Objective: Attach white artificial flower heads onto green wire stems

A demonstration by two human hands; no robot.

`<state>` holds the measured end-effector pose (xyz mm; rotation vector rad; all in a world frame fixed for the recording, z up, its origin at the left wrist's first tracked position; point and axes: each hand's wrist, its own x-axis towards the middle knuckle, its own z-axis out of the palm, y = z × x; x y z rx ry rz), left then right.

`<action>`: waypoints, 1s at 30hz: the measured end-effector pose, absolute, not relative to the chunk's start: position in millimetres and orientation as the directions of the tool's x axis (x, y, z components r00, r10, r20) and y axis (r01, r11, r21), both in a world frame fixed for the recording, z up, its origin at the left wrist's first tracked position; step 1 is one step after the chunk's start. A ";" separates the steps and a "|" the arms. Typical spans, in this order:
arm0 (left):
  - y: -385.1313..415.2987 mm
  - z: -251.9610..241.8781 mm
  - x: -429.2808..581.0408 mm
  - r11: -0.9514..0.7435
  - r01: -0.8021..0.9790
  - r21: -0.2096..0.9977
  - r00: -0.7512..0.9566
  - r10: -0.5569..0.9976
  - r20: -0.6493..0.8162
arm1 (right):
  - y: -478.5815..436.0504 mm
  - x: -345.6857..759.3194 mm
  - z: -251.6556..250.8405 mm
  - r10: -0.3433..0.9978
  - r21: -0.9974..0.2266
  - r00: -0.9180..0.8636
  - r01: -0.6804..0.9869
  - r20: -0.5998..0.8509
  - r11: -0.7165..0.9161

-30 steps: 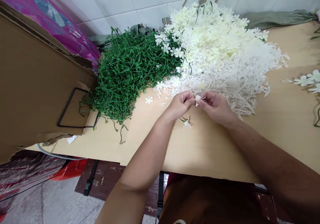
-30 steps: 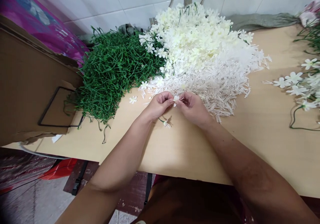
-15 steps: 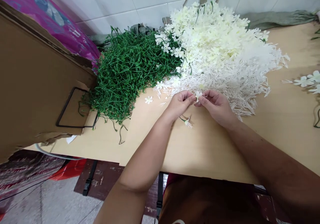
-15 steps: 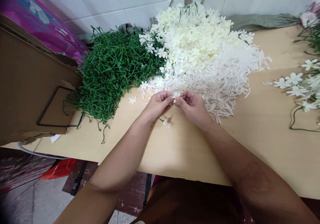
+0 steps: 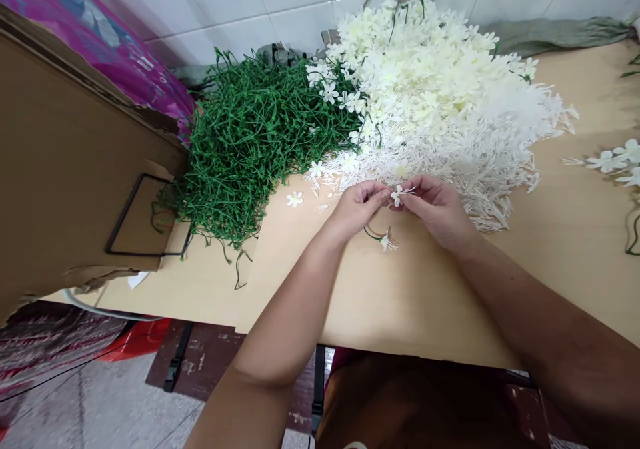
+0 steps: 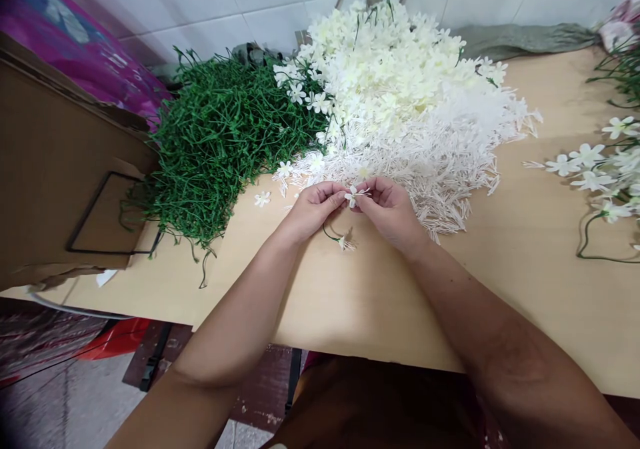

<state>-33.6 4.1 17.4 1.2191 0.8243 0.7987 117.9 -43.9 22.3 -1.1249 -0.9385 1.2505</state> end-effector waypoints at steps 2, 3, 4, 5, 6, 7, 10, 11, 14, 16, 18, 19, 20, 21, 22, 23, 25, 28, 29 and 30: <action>3.6 17.1 -33.7 0.130 -0.047 0.990 0.505 0.859 -0.088 | -43.1 118.3 21.3 0.991 -0.969 0.123 -0.247 -0.059 -0.027; 3.4 16.6 -33.8 0.110 -0.032 0.993 0.511 0.856 -0.078 | -42.9 118.5 20.9 0.990 -0.965 0.123 -0.261 -0.064 -0.030; 3.4 16.0 -33.9 0.091 -0.020 0.996 0.512 0.857 -0.068 | -42.8 118.7 20.7 0.991 -0.961 0.119 -0.273 -0.068 -0.033; 3.4 15.4 -34.0 0.077 -0.012 0.997 0.508 0.859 -0.060 | -42.8 118.8 20.5 0.991 -0.958 0.115 -0.283 -0.073 -0.038; 3.5 15.0 -34.0 0.067 -0.008 0.998 0.502 0.863 -0.054 | -42.9 118.9 20.4 0.991 -0.956 0.111 -0.291 -0.078 -0.043; 3.5 14.8 -34.1 0.063 -0.006 0.998 0.496 0.867 -0.052 | -43.2 118.8 20.4 0.991 -0.954 0.109 -0.298 -0.082 -0.046; 3.5 16.1 -34.4 0.064 -0.019 0.998 0.479 0.876 -0.047 | -44.3 118.7 21.0 0.991 -0.943 0.103 -0.331 -0.086 -0.048; 3.3 17.2 -34.8 0.069 -0.031 0.997 0.479 0.877 -0.046 | -44.8 118.7 21.5 0.992 -0.938 0.095 -0.344 -0.088 -0.050; 2.5 21.5 -36.9 0.117 -0.064 0.991 0.482 0.873 -0.072 | -46.3 119.3 23.0 0.994 -0.923 0.060 -0.379 -0.094 -0.065; 2.1 24.5 -38.4 0.166 -0.064 0.984 0.493 0.862 -0.113 | -47.2 119.9 23.7 0.994 -0.914 0.039 -0.399 -0.100 -0.077; 1.7 27.4 -39.2 0.199 -0.067 0.978 0.508 0.850 -0.138 | -47.9 120.5 24.1 0.994 -0.910 0.022 -0.406 -0.105 -0.087; 1.5 28.7 -39.4 0.210 -0.072 0.975 0.513 0.846 -0.145 | -48.1 120.7 24.3 0.995 -0.911 0.016 -0.404 -0.103 -0.087; 1.2 30.1 -39.3 0.221 -0.079 0.972 0.514 0.845 -0.150 | -48.2 120.9 24.5 0.995 -0.913 0.012 -0.399 -0.096 -0.084; 0.9 31.5 -39.2 0.235 -0.083 0.969 0.512 0.844 -0.160 | -48.3 121.0 24.7 0.996 -0.916 0.009 -0.394 -0.088 -0.077; 0.5 32.7 -39.1 0.250 -0.083 0.965 0.507 0.844 -0.175 | -48.3 121.1 25.1 0.997 -0.918 0.008 -0.390 -0.078 -0.069; 0.2 33.7 -39.0 0.267 -0.081 0.960 0.503 0.843 -0.192 | -48.3 121.2 25.5 0.997 -0.921 0.005 -0.385 -0.072 -0.065; -0.1 34.8 -39.1 0.288 -0.076 0.955 0.500 0.839 -0.213 | -48.4 121.2 26.4 0.997 -0.924 -0.006 -0.375 -0.072 -0.069; 0.5 33.7 -39.9 0.280 -0.084 0.956 0.516 0.833 -0.199 | -48.5 121.2 27.3 0.996 -0.933 -0.016 -0.351 -0.084 -0.084; 0.9 32.8 -40.1 0.273 -0.086 0.958 0.522 0.831 -0.190 | -48.4 121.3 27.5 0.996 -0.935 -0.019 -0.342 -0.088 -0.089; 1.3 31.8 -40.2 0.266 -0.083 0.960 0.529 0.828 -0.184 | -48.4 121.4 27.6 0.995 -0.939 -0.024 -0.331 -0.093 -0.096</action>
